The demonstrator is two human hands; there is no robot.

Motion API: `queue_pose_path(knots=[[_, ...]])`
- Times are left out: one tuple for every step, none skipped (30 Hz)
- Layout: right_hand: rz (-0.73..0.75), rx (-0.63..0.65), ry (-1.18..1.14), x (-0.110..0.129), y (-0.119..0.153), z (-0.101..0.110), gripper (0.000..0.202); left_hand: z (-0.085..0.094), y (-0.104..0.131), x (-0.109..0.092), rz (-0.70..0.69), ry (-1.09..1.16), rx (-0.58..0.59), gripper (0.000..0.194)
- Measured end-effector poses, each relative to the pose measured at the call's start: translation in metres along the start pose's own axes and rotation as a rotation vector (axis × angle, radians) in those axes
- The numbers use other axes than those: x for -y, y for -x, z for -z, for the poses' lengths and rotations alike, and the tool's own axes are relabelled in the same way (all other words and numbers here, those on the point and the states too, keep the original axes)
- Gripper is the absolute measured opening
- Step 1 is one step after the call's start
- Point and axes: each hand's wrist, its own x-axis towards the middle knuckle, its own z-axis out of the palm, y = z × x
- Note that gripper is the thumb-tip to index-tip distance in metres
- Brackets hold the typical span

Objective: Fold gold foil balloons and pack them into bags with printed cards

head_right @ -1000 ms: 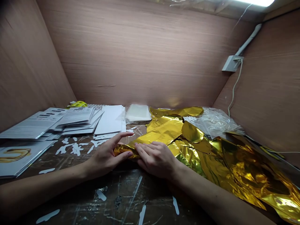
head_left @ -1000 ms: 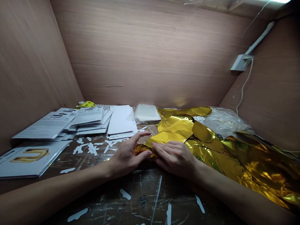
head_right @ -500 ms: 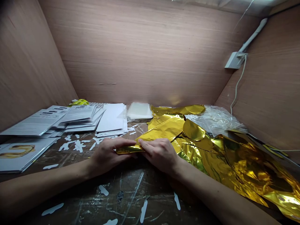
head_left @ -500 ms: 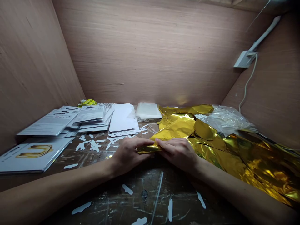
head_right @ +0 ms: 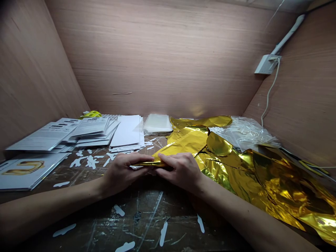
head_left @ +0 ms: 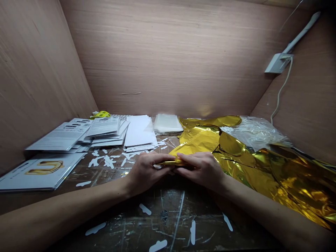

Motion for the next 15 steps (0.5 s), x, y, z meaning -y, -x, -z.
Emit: queue_pose_path(knots=[[0.005, -0.004, 0.007, -0.0002, -0.0001, 0.0005, 0.028, 0.0002, -0.0001, 0.0, -0.004, 0.007, 0.0, 0.027], [0.02, -0.007, 0.025, -0.0002, 0.0, 0.0009, 0.026, 0.0004, -0.0001, 0.0, -0.008, 0.008, -0.001, 0.028], [0.043, -0.01, 0.048, -0.0001, 0.0001, 0.0011, 0.026, 0.0007, -0.0002, -0.0002, -0.014, 0.005, -0.002, 0.028], [0.072, -0.009, 0.072, 0.0003, 0.0003, 0.0012, 0.027, 0.0009, -0.0003, -0.0004, -0.019, -0.005, -0.006, 0.027], [0.1, -0.005, 0.091, 0.0009, 0.0005, 0.0012, 0.027, 0.0009, -0.0002, -0.0007, -0.024, -0.018, -0.011, 0.026], [0.122, 0.002, 0.106, 0.0016, 0.0008, 0.0009, 0.028, 0.0008, -0.0002, -0.0009, -0.027, -0.033, -0.015, 0.024], [0.135, 0.009, 0.114, 0.0023, 0.001, 0.0006, 0.028, 0.0006, 0.0, -0.001, -0.028, -0.045, -0.017, 0.023], [0.14, 0.016, 0.116, 0.0029, 0.0013, 0.0001, 0.029, 0.0003, 0.0002, -0.0011, -0.029, -0.052, -0.021, 0.022], [0.141, 0.021, 0.113, 0.0032, 0.0016, -0.0005, 0.029, -0.0001, 0.0004, -0.0009, -0.028, -0.054, -0.023, 0.021], [0.138, 0.023, 0.109, 0.0033, 0.0019, -0.0011, 0.03, -0.0005, 0.0006, -0.0007, -0.027, -0.053, -0.026, 0.022], [0.135, 0.021, 0.104, 0.0031, 0.0021, -0.0017, 0.03, -0.0006, 0.0007, -0.0005, -0.028, -0.05, -0.027, 0.022], [0.134, 0.018, 0.1, 0.0027, 0.0023, -0.0021, 0.03, -0.0006, 0.0008, -0.0002, -0.031, -0.049, -0.029, 0.023], [0.135, 0.015, 0.097, 0.0022, 0.0025, -0.0025, 0.03, -0.0003, 0.0008, -0.0001, -0.039, -0.053, -0.033, 0.023], [0.136, 0.012, 0.096, 0.0018, 0.0025, -0.0027, 0.029, 0.0002, 0.0006, -0.0001, -0.05, -0.061, -0.034, 0.022], [0.14, 0.009, 0.095, 0.0015, 0.0024, -0.0026, 0.028, 0.0009, 0.0003, -0.0005, -0.067, -0.079, -0.032, 0.022]])
